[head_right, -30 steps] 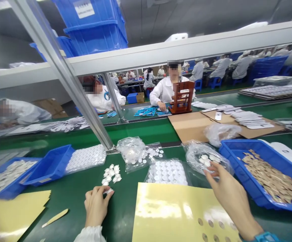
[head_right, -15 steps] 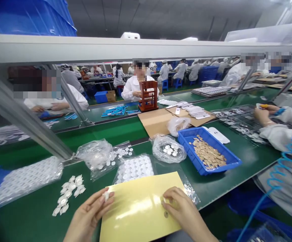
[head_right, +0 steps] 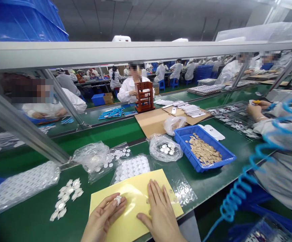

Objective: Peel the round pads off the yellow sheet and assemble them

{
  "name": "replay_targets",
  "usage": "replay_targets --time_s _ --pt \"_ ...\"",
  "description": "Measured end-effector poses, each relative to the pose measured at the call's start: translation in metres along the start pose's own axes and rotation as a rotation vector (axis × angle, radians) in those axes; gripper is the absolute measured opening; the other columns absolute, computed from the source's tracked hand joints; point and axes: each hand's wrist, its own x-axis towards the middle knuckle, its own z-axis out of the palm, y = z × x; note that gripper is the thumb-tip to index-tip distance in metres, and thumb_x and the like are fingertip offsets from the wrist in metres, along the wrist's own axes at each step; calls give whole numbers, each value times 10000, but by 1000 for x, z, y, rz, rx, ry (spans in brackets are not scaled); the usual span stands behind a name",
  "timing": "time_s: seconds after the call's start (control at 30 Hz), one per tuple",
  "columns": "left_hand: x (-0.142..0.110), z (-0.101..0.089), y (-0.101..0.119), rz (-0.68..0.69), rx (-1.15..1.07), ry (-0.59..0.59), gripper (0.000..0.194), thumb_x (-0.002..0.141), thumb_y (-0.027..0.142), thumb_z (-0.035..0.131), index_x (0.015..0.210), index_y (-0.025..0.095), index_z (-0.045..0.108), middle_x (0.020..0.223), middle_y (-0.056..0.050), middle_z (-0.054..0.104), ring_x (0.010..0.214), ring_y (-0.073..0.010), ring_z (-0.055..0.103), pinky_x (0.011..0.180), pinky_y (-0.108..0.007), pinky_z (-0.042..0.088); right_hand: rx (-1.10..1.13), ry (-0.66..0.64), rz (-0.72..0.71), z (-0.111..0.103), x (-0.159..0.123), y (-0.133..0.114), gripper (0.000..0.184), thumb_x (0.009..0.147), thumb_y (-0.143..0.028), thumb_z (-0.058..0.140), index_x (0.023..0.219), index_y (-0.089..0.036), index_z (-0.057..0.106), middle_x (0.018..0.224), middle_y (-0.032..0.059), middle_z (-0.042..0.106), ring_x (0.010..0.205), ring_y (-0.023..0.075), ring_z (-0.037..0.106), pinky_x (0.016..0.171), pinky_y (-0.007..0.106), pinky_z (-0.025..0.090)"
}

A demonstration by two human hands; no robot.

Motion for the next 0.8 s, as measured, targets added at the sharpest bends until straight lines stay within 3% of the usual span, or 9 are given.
replay_targets --time_s 0.2,0.3,0.4,0.5,0.6,0.8 --pt "-3 6 0 -13 -46 4 332 738 122 683 1062 98 615 992 -166 748 994 -280 674 944 -377 515 -12 105 -122 16 18 -38 714 862 -559 479 1406 -108 373 1467 133 353 1325 322 376 1058 477 387" --pt "-2 3 -1 -41 -84 -32 292 780 102 630 1070 73 609 1024 -187 735 1017 -282 662 943 -376 519 34 182 -82 11 21 -45 491 909 -381 467 1335 -137 464 1366 129 507 1214 296 512 961 448 474" --pt "2 -2 -5 -81 -118 -73 252 790 96 619 1036 42 622 1051 -209 721 1031 -281 656 941 -354 522 152 256 -11 -7 21 -41 326 917 -233 436 1219 -162 537 1202 117 609 1089 250 585 890 418 510" --pt "6 -5 -11 -106 -129 -99 253 766 110 660 1007 37 639 1055 -210 719 1035 -285 653 965 -350 504 326 172 -66 -23 21 -34 180 898 -195 489 1040 -213 598 1034 51 641 970 190 617 819 323 530" --pt "8 -5 -18 -119 -143 -87 240 752 116 678 979 42 653 1028 -211 727 1029 -295 655 977 -373 493 400 34 -128 -24 20 -32 99 833 -171 604 895 -243 630 918 -3 641 874 165 621 746 275 521" --pt "10 -6 -23 -89 -186 -54 213 771 120 657 972 50 646 1023 -205 731 1031 -289 655 980 -369 493 343 52 -58 -9 23 -41 99 813 -134 622 825 -231 639 863 -4 622 837 184 588 733 314 467"
